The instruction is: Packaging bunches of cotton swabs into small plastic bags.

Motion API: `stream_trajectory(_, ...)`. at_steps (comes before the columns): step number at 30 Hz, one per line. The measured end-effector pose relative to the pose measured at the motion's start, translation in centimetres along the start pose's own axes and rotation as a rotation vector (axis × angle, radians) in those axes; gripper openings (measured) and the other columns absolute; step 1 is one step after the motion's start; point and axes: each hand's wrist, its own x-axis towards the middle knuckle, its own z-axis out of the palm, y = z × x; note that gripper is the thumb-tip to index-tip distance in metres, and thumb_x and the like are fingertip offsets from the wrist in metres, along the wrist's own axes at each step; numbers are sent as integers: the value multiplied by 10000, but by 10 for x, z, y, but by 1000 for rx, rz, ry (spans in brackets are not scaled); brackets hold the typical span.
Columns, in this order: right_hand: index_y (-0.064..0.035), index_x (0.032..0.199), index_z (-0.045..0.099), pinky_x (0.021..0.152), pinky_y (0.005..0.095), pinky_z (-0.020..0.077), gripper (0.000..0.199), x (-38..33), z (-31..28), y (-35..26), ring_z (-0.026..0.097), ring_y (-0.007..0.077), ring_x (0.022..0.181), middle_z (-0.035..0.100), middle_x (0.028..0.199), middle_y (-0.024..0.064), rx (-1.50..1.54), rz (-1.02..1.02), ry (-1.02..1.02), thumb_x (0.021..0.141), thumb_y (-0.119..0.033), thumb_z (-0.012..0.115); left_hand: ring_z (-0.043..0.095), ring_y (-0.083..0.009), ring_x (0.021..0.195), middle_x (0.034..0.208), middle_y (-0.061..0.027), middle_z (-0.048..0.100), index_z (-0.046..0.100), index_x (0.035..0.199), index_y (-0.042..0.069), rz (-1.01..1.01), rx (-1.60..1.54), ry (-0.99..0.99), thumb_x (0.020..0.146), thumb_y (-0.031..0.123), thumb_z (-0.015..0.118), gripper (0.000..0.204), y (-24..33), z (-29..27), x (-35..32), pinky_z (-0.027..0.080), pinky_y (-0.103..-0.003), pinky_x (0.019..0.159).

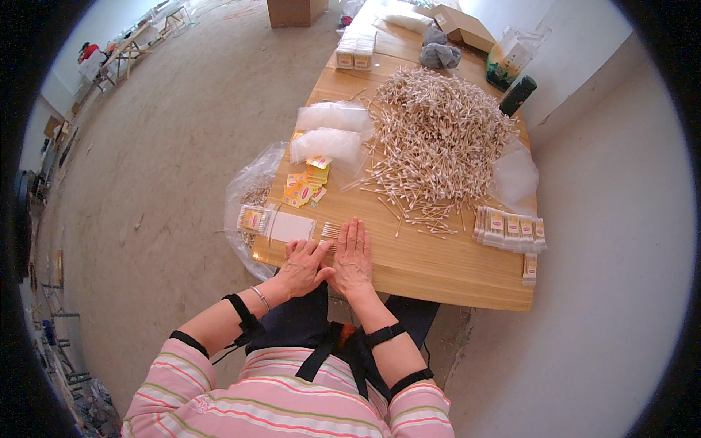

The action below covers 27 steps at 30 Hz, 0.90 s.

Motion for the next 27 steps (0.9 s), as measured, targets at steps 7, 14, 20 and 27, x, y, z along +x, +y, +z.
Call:
stream_trajectory(7, 84, 1425, 111, 1150, 454, 37, 945, 1, -1, -2, 29, 373, 1417, 66, 1505, 255, 8, 4, -20, 795, -480, 531, 477, -273, 970, 979, -107, 513, 366, 1386, 106, -35, -17, 3, 873, 447, 519, 634, 1, -1, 7, 269, -426, 912)
stream_trajectory(14, 89, 1424, 106, 1150, 458, 39, 944, 1, 0, -1, 22, 376, 1418, 63, 1505, 259, 65, 6, -6, 769, -422, 553, 496, -275, 965, 966, -113, 529, 398, 1368, 94, -29, 17, -25, 887, 452, 506, 609, 1, -4, 9, 287, -412, 886)
stream_trajectory(20, 85, 1425, 111, 1150, 458, 41, 945, 1, 3, 0, 25, 377, 1418, 68, 1504, 260, 59, 0, 24, 763, -417, 561, 500, -272, 973, 972, -115, 534, 396, 1369, 97, -32, 6, -27, 892, 456, 495, 604, 1, -3, 9, 290, -410, 883)
stream_trajectory(27, 81, 1425, 113, 1150, 458, 35, 973, 1, 2, -1, 19, 376, 1419, 69, 1505, 257, 70, 16, -5, 742, -433, 576, 548, -271, 976, 1018, -121, 583, 390, 1371, 105, -115, -28, -83, 890, 427, 512, 591, 3, -7, 18, 301, -410, 878)
